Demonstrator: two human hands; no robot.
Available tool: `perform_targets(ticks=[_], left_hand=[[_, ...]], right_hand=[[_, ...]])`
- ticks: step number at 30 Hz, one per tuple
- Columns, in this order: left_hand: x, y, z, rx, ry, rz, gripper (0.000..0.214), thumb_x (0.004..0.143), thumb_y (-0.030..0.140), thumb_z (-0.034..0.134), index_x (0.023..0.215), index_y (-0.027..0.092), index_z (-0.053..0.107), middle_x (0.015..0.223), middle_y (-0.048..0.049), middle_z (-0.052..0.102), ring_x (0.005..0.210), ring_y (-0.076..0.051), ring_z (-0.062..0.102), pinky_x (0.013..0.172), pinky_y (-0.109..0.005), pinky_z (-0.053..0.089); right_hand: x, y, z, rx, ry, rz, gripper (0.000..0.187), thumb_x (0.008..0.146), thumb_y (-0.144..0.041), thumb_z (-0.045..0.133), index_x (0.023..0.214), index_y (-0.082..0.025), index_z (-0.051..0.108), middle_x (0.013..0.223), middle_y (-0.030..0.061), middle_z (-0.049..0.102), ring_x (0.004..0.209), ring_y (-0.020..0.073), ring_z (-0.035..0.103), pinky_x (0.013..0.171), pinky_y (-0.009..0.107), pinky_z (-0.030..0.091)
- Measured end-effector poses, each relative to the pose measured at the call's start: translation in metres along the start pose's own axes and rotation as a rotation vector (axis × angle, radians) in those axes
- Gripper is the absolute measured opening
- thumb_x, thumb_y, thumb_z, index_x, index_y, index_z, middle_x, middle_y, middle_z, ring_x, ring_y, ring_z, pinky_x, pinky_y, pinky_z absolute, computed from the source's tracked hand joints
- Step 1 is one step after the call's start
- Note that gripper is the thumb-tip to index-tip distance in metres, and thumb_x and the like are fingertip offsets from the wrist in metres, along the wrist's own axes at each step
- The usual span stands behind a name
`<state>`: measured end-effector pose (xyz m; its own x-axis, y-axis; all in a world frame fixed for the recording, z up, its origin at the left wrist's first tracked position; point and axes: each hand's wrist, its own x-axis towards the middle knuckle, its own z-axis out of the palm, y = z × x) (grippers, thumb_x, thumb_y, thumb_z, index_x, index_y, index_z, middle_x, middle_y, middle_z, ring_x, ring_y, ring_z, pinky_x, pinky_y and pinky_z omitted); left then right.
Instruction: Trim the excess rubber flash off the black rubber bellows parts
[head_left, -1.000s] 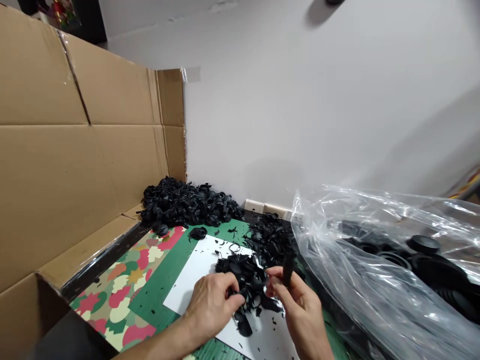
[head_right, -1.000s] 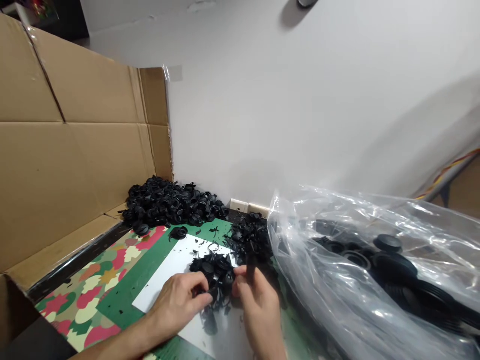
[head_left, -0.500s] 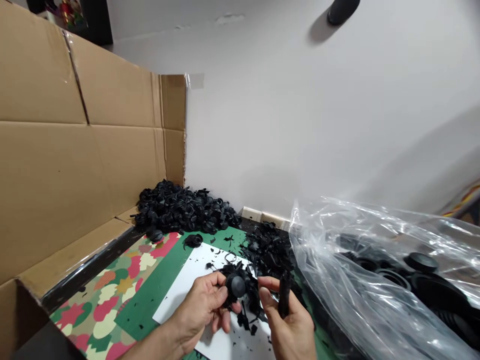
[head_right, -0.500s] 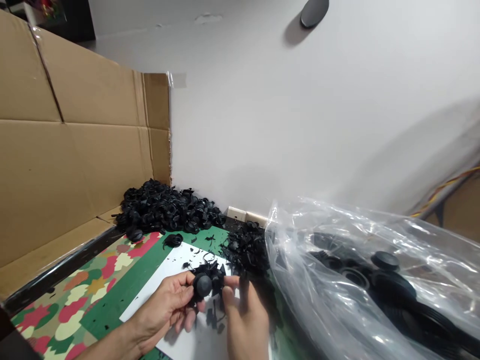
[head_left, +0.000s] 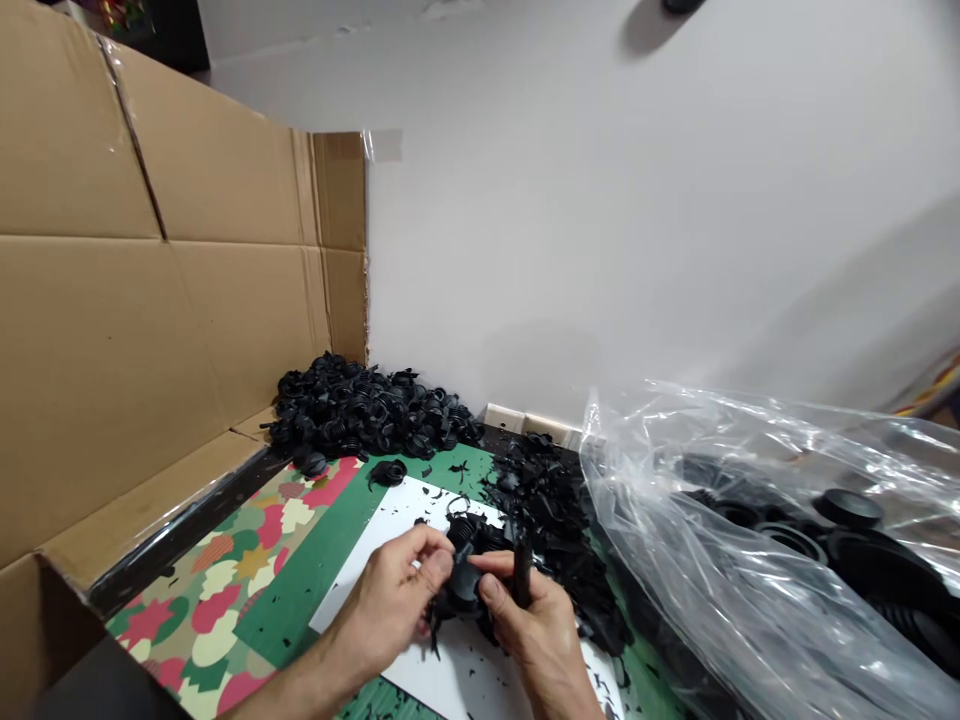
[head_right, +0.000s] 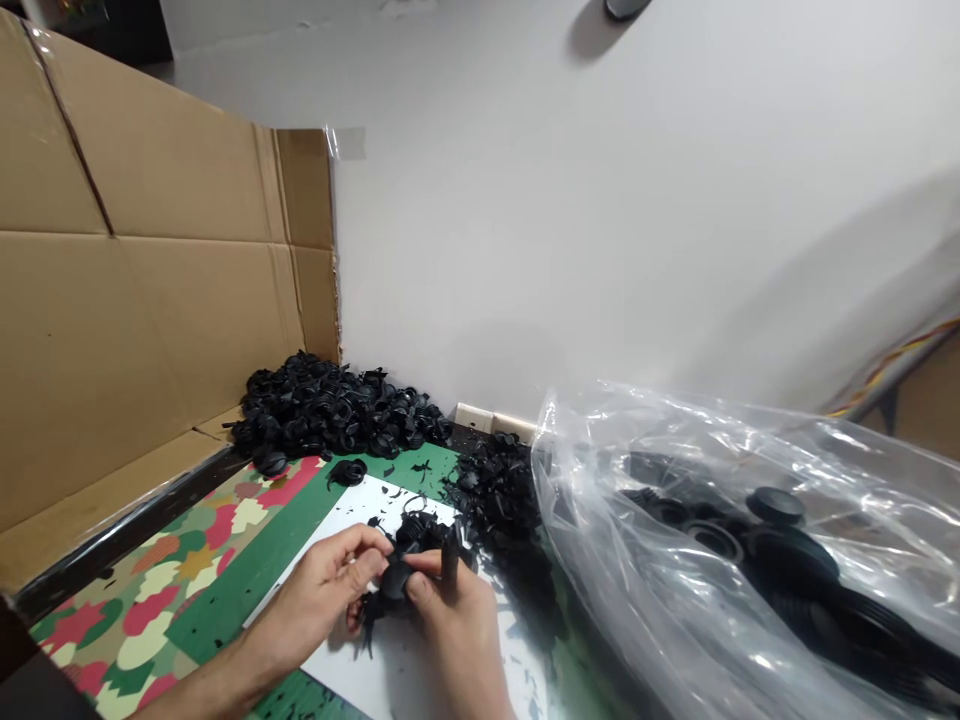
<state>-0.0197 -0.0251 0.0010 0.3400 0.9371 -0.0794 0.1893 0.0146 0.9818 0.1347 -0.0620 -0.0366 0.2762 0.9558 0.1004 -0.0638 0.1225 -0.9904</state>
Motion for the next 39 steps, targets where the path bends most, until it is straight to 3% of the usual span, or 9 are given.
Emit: perform_targets(ticks=[4, 9, 15, 20, 22, 25, 30, 34, 39], left_hand=[[0.003, 0.001, 0.009, -0.148, -0.133, -0.161, 0.045, 0.066, 0.059, 0.069, 0.080, 0.018, 0.057, 0.045, 0.0103, 0.046, 0.028, -0.006, 0.043, 0.030, -0.015, 0.027], [0.005, 0.003, 0.026, -0.463, -0.011, -0.317, 0.051, 0.049, 0.051, 0.082, 0.073, 0.015, 0.056, 0.053, 0.0059, 0.056, 0.030, -0.004, 0.045, 0.030, -0.015, 0.027], [-0.011, -0.006, 0.041, -0.588, 0.065, -0.182, 0.047, 0.055, 0.049, 0.083, 0.077, 0.016, 0.057, 0.054, 0.0049, 0.056, 0.039, -0.008, 0.051, 0.036, -0.017, 0.037], [-0.033, -0.019, 0.039, -0.522, -0.127, -0.051, 0.041, 0.057, 0.044, 0.085, 0.071, 0.015, 0.060, 0.058, 0.0022, 0.058, 0.049, -0.010, 0.055, 0.046, -0.019, 0.040], [-0.033, -0.018, 0.033, -0.513, -0.163, -0.064, 0.042, 0.055, 0.041, 0.087, 0.077, 0.015, 0.063, 0.061, 0.0010, 0.061, 0.049, -0.010, 0.056, 0.047, -0.019, 0.039], [-0.022, -0.012, 0.019, -0.541, -0.006, -0.099, 0.050, 0.063, 0.047, 0.081, 0.098, 0.016, 0.063, 0.073, -0.0018, 0.066, 0.054, -0.012, 0.061, 0.049, -0.020, 0.041], [-0.006, -0.007, 0.002, -0.550, 0.090, -0.175, 0.058, 0.052, 0.053, 0.084, 0.088, 0.013, 0.063, 0.057, 0.0005, 0.062, 0.044, -0.008, 0.049, 0.042, -0.018, 0.033], [-0.006, -0.007, 0.000, -0.601, 0.152, -0.224, 0.053, 0.049, 0.047, 0.087, 0.082, 0.012, 0.065, 0.065, -0.0014, 0.065, 0.046, -0.006, 0.044, 0.043, -0.018, 0.033], [-0.001, -0.001, -0.005, -0.676, 0.220, -0.204, 0.044, 0.043, 0.036, 0.090, 0.071, 0.011, 0.066, 0.061, 0.0011, 0.060, 0.048, -0.006, 0.045, 0.041, -0.018, 0.033]], right_hand=[[0.001, 0.004, 0.001, 0.000, 0.029, 0.013, 0.025, 0.064, -0.043, 0.075, 0.074, -0.020, 0.078, 0.071, 0.0060, 0.072, 0.067, 0.0223, 0.062, 0.061, 0.030, 0.047], [0.001, 0.014, 0.004, -0.016, 0.146, 0.029, 0.031, 0.064, -0.049, 0.072, 0.063, -0.017, 0.071, 0.059, 0.0036, 0.068, 0.055, 0.0192, 0.059, 0.053, 0.028, 0.046], [-0.003, 0.013, 0.014, -0.118, 0.280, 0.023, 0.045, 0.071, -0.062, 0.059, 0.054, -0.020, 0.059, 0.043, -0.0004, 0.055, 0.038, 0.0157, 0.049, 0.039, 0.026, 0.038], [0.012, 0.011, -0.003, -0.269, 0.398, 0.016, 0.044, 0.065, -0.064, 0.058, 0.055, -0.021, 0.059, 0.049, 0.0041, 0.060, 0.050, 0.0217, 0.055, 0.048, 0.030, 0.042], [0.017, 0.011, -0.012, -0.324, 0.429, 0.009, 0.045, 0.067, -0.065, 0.054, 0.058, -0.021, 0.059, 0.051, 0.0047, 0.059, 0.052, 0.0228, 0.055, 0.050, 0.031, 0.042], [0.018, 0.009, -0.013, -0.380, 0.362, -0.046, 0.040, 0.071, -0.060, 0.051, 0.058, -0.022, 0.058, 0.055, 0.0026, 0.057, 0.053, 0.0206, 0.051, 0.053, 0.030, 0.040], [0.015, 0.006, -0.008, -0.391, 0.212, -0.156, 0.033, 0.076, -0.051, 0.055, 0.065, -0.021, 0.062, 0.064, 0.0028, 0.061, 0.062, 0.0201, 0.056, 0.059, 0.027, 0.043], [0.012, 0.006, -0.008, -0.418, 0.158, -0.219, 0.032, 0.079, -0.047, 0.055, 0.070, -0.019, 0.066, 0.065, 0.0041, 0.064, 0.061, 0.0201, 0.058, 0.058, 0.026, 0.046], [-0.002, -0.002, -0.020, -0.388, 0.059, -0.157, 0.033, 0.080, -0.048, 0.056, 0.069, -0.019, 0.067, 0.059, 0.0018, 0.062, 0.055, 0.0183, 0.057, 0.052, 0.024, 0.045]])
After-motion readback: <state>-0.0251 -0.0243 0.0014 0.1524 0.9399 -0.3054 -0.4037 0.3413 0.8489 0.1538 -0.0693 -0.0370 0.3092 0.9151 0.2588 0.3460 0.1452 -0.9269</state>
